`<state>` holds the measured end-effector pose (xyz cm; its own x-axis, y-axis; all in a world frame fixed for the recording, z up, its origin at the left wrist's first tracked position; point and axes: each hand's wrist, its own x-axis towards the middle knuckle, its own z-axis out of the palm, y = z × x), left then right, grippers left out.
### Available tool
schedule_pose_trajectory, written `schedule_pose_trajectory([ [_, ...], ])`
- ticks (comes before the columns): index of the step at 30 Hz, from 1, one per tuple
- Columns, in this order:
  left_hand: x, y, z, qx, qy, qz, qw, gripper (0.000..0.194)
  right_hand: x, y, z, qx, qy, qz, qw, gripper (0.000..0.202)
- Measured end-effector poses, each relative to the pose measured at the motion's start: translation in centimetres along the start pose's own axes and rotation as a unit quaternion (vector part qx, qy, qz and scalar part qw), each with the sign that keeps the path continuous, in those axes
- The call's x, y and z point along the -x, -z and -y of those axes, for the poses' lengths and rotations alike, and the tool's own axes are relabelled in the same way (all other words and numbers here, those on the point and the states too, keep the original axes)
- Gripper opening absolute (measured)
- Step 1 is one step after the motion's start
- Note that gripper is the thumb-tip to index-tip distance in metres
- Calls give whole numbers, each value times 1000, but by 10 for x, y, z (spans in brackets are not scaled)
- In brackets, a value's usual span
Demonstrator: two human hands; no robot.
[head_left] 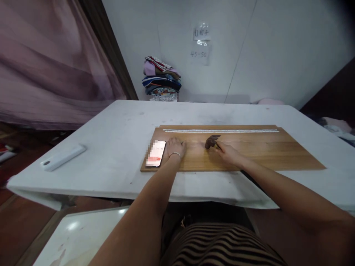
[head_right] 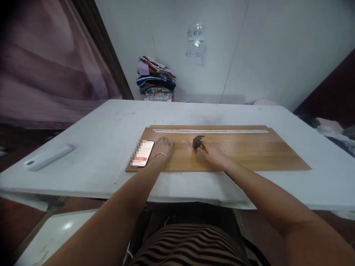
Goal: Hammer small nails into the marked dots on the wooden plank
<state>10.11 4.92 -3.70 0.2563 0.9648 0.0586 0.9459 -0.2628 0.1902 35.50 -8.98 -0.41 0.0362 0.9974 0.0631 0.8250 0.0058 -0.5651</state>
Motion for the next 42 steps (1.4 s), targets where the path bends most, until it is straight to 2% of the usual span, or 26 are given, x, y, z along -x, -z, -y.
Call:
schedule_pose_trajectory([
  [5, 1, 0, 0, 5, 1, -9, 1000, 49, 5, 1, 6, -14, 7, 6, 1000, 38],
  [9, 4, 3, -1, 10, -2, 9, 1000, 46, 6, 4, 8, -23, 25, -1, 999, 36],
  [12, 5, 3, -1, 15, -9, 0, 1000, 51, 6, 4, 6, -32, 39, -6, 999, 35],
  [16, 6, 2, 1, 11, -13, -2, 1000, 42, 6, -1, 0, -41, 64, -7, 997, 36],
  [22, 5, 3, 0, 16, -13, -1, 1000, 41, 2, -3, -4, -25, 25, -13, 999, 37],
  [31, -2, 0, 1, 10, -4, -6, 1000, 49, -4, -2, 0, -8, 30, 4, 1000, 40],
  [37, -3, -1, 2, 9, -4, -2, 1000, 51, -3, 0, 3, -2, 3, 28, 1000, 39],
  [42, -4, -3, 3, 3, -4, -1, 1000, 51, -4, 2, 5, 12, 4, 18, 1000, 43],
])
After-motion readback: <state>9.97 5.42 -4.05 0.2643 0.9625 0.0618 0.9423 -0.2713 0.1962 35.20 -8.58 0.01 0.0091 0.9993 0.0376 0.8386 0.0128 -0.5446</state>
